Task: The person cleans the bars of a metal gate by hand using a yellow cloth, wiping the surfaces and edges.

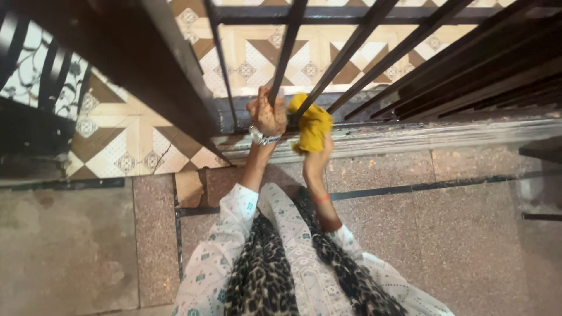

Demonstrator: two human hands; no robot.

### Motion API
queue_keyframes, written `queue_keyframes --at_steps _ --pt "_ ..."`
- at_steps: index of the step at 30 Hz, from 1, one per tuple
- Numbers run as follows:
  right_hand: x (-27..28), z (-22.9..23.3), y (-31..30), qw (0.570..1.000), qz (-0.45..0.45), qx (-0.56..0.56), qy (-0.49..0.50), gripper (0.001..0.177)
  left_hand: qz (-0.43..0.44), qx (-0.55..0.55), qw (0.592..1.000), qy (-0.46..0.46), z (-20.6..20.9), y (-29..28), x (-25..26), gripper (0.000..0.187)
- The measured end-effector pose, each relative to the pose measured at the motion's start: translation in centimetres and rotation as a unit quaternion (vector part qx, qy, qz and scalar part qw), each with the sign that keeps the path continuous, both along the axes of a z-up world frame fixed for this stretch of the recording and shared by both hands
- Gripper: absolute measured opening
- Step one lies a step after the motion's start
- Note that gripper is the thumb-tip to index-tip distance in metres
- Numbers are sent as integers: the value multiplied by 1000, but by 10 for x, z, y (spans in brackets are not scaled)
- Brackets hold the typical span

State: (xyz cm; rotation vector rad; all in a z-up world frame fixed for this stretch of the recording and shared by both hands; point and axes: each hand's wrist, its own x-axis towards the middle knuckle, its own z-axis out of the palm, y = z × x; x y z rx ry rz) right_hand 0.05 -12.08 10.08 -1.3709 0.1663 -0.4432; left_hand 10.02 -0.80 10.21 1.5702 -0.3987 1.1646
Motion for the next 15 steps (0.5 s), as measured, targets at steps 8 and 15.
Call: queue_keyframes --at_steps 8,15 --pt "24 104 -61 981 -119 -12 -155 39 12 -23 998 65 4 0 0 22" --pt "104 161 -81 956 5 -61 -288 40 60 -26 993 97 18 -3 -11 23"
